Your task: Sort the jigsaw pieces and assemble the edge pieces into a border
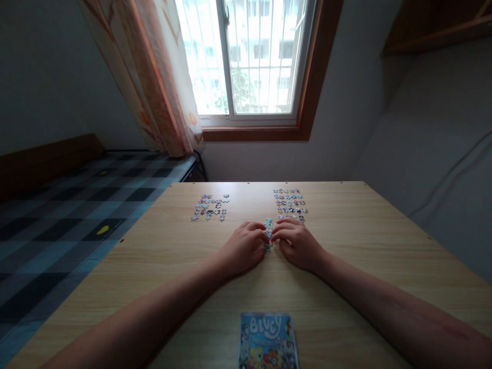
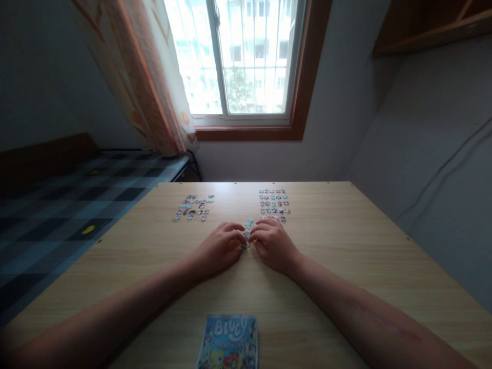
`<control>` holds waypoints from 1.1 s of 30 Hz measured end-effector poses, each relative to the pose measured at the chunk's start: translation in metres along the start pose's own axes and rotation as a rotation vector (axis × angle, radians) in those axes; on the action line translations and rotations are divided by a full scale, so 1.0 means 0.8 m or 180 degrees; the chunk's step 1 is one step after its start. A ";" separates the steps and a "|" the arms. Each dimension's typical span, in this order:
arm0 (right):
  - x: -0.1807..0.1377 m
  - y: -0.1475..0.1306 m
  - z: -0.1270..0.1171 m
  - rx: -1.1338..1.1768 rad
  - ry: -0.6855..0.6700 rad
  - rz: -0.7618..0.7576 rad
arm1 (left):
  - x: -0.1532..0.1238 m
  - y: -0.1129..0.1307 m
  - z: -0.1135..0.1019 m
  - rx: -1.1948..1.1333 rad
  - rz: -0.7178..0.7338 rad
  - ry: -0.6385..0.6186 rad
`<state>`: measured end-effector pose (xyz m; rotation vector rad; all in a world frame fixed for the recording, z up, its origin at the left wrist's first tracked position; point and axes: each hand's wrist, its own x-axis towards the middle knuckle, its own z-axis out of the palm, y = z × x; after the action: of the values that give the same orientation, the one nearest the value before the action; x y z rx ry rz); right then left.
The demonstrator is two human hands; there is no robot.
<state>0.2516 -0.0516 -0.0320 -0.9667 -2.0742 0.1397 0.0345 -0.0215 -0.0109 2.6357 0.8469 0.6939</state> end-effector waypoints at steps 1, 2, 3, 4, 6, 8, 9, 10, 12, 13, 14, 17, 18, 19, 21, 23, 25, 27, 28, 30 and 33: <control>0.000 0.000 0.000 -0.0006 -0.0006 0.0002 | 0.001 0.000 0.001 0.0018 0.0020 0.0010; 0.000 0.001 0.001 -0.0014 -0.0012 0.0005 | 0.001 0.000 0.002 0.0035 0.0038 0.0014; 0.000 0.001 0.001 -0.0024 -0.0014 0.0011 | 0.002 -0.001 0.002 0.0048 0.0051 0.0016; -0.001 0.002 0.002 -0.0033 -0.0017 0.0015 | 0.002 -0.001 0.003 0.0056 0.0062 0.0015; -0.002 0.003 0.002 -0.0046 -0.0015 0.0024 | 0.002 -0.002 0.003 0.0065 0.0079 0.0002; -0.002 0.004 0.002 -0.0048 -0.0013 0.0029 | 0.002 -0.002 0.003 0.0078 0.0096 -0.0013; -0.002 0.004 0.002 -0.0047 -0.0009 0.0032 | 0.001 -0.003 0.003 0.0087 0.0104 -0.0021; -0.002 0.004 0.001 -0.0049 -0.0006 0.0034 | 0.001 -0.003 0.003 0.0097 0.0112 -0.0026; -0.002 0.004 0.001 -0.0054 -0.0011 0.0035 | 0.001 -0.003 0.002 0.0117 0.0124 -0.0030; -0.002 0.004 0.001 -0.0055 -0.0023 0.0034 | 0.001 -0.003 0.002 0.0126 0.0132 -0.0037; -0.002 0.004 0.000 -0.0055 -0.0034 0.0032 | 0.001 -0.003 0.001 0.0135 0.0141 -0.0045; -0.001 0.003 0.000 -0.0048 -0.0072 0.0012 | 0.000 -0.001 0.000 0.0156 0.0164 -0.0065; -0.001 0.002 0.000 -0.0050 -0.0086 0.0001 | 0.000 0.000 -0.001 0.0156 0.0166 -0.0074; 0.000 0.002 -0.001 -0.0056 -0.0106 -0.0011 | 0.000 0.001 -0.002 0.0152 0.0164 -0.0084; 0.001 0.000 -0.002 -0.0080 -0.0172 -0.0034 | -0.001 0.003 -0.004 0.0144 0.0155 -0.0113; 0.001 -0.001 -0.002 -0.0117 -0.0235 -0.0042 | -0.001 0.004 -0.005 0.0140 0.0153 -0.0134; 0.002 -0.002 -0.003 -0.0149 -0.0260 -0.0021 | 0.000 0.004 -0.006 0.0139 0.0170 -0.0140; 0.002 -0.001 -0.003 -0.0164 -0.0268 0.0006 | 0.000 0.004 -0.006 0.0126 0.0197 -0.0139; 0.002 -0.001 -0.003 -0.0166 -0.0272 0.0016 | 0.000 0.004 -0.005 0.0116 0.0211 -0.0140; 0.001 0.000 -0.002 -0.0168 -0.0268 0.0028 | 0.001 0.003 -0.005 0.0100 0.0228 -0.0139; 0.001 0.001 -0.002 -0.0170 -0.0273 0.0040 | 0.001 0.003 -0.005 0.0098 0.0239 -0.0149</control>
<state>0.2527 -0.0512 -0.0308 -1.0222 -2.1602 0.1349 0.0340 -0.0225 -0.0067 2.7124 0.7548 0.6397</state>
